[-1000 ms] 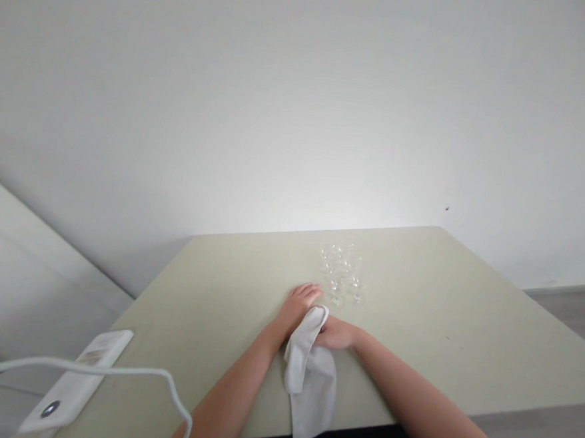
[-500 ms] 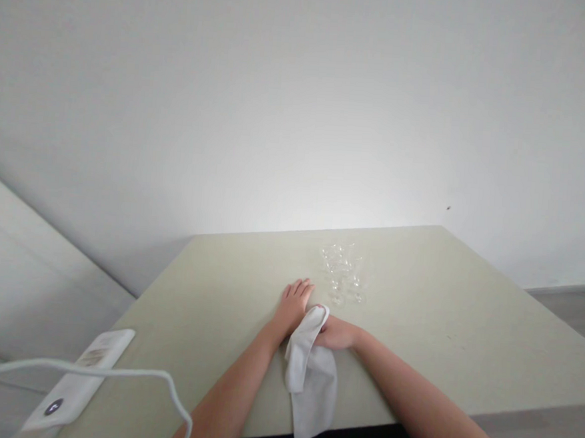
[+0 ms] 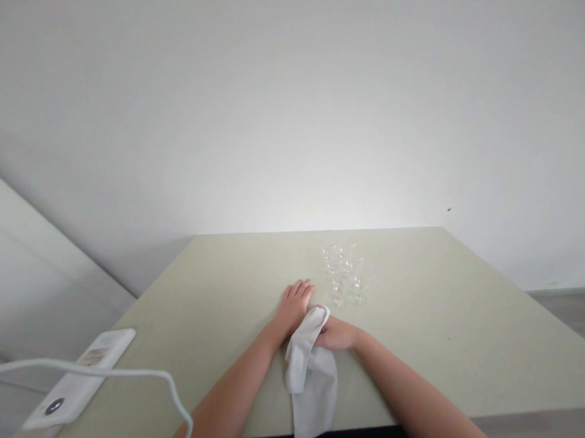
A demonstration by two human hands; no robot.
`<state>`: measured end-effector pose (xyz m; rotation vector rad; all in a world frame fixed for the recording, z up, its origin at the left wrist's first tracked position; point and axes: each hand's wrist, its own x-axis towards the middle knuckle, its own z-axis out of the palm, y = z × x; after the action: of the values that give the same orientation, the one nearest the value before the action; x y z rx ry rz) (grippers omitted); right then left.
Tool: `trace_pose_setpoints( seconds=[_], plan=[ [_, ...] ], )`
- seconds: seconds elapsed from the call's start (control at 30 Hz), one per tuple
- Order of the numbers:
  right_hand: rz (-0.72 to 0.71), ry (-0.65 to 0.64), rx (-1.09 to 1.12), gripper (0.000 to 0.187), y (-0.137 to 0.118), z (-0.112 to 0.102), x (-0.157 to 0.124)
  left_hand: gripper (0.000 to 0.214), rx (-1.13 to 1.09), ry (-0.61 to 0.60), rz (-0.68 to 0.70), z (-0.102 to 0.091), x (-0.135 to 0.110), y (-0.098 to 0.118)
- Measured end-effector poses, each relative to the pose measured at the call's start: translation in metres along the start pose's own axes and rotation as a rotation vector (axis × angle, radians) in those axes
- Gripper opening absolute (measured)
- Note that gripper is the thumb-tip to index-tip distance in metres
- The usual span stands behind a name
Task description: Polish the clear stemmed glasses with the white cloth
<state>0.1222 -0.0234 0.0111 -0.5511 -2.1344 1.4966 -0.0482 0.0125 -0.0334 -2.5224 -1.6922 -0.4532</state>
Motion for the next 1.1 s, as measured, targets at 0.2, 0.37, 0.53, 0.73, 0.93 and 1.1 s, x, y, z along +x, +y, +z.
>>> trace_pose_setpoints(
  seconds=[0.2, 0.37, 0.53, 0.73, 0.93, 1.1],
  plan=[
    [0.005, -0.03, -0.009, 0.014, -0.004, 0.0, 0.0, 0.049, 0.006, -0.004, -0.006, -0.001, 0.0, 0.001],
    [0.001, -0.036, -0.017, 0.014, -0.004, 0.0, 0.001, 0.049, 0.031, 0.006, 0.004, 0.0, 0.0, 0.0],
    [-0.051, -0.054, -0.026, 0.014, 0.005, 0.0, 0.002, 0.049, 0.109, -0.004, 0.008, 0.001, 0.001, 0.0],
    [-0.051, -0.055, -0.028, 0.014, 0.003, 0.0, 0.002, 0.05, 0.127, -0.007, 0.01, 0.0, 0.001, 0.0],
    [-0.041, -0.047, -0.05, 0.013, 0.003, 0.001, 0.002, 0.05, 0.113, -0.016, 0.009, -0.001, 0.0, 0.001],
    [-0.037, -0.03, -0.049, 0.012, 0.003, 0.002, 0.002, 0.05, 0.126, -0.013, 0.005, -0.002, 0.0, 0.001]
  ],
)
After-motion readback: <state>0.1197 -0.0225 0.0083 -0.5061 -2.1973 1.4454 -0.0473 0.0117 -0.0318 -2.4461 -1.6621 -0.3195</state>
